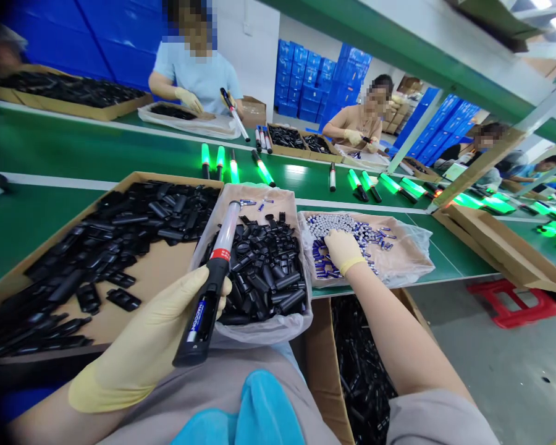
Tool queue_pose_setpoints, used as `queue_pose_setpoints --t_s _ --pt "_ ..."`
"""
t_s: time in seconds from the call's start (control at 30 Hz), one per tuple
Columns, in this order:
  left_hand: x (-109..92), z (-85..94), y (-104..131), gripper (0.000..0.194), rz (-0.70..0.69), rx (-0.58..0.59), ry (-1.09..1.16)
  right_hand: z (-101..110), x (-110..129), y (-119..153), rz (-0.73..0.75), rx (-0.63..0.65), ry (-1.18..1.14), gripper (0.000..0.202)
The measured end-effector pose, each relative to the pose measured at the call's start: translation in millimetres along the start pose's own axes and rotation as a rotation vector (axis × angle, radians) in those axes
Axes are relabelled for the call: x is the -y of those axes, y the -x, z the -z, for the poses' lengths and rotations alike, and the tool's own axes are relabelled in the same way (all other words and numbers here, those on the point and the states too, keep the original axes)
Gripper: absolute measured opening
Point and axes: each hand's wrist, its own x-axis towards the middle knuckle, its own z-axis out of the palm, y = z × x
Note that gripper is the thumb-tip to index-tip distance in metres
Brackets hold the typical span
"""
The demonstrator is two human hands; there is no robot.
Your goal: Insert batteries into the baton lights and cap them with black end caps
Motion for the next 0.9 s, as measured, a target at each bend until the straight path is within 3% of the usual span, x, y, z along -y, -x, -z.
queue_pose_setpoints --t_s 0.13,0.3,0.43,0.57,0.67,0.77,0.83,0.9 --pt "-3.3 -4.2 -0.4 0.027 -0.008 0.037 -0.034 28.4 19.0 30.6 0.079 -0.129 -0.078 0.025" --pt "-7.5 -12.9 -2.4 0.011 -0.020 0.053 -0.124 76.9 89.9 101.2 0.595 -0.659 -0.585 0.019" --pt "-5.3 -8.2 -2.9 0.029 -0.070 -0.058 -0.178 90.7 131.2 123.0 0.739 -0.741 -0.550 0.022" --pt "-1.9 0.1 -3.3 0.031 -0.142 -0.082 -0.216 84.9 139.1 126.0 0.731 -0.743 -0.573 0.022" --pt "-2.3 -0.6 -3.1 0.020 -0.082 -0.092 -0.120 81.8 145.1 132.8 0.744 -0.762 -0.593 0.023" --pt "-3.0 -2.1 -2.4 0.024 -0.037 -0.071 -0.041 80.8 144.9 135.6 0.684 -0.783 -0.529 0.023" --pt "-3.2 -0.3 -1.9 0.031 -0.022 -0.050 -0.042 78.4 128.2 128.8 0.581 -0.809 -0.536 0.028" --pt "-4.2 2.9 -1.5 0.034 0.022 -0.048 -0.015 71.5 95.3 113.8 0.390 -0.817 -0.551 0.033"
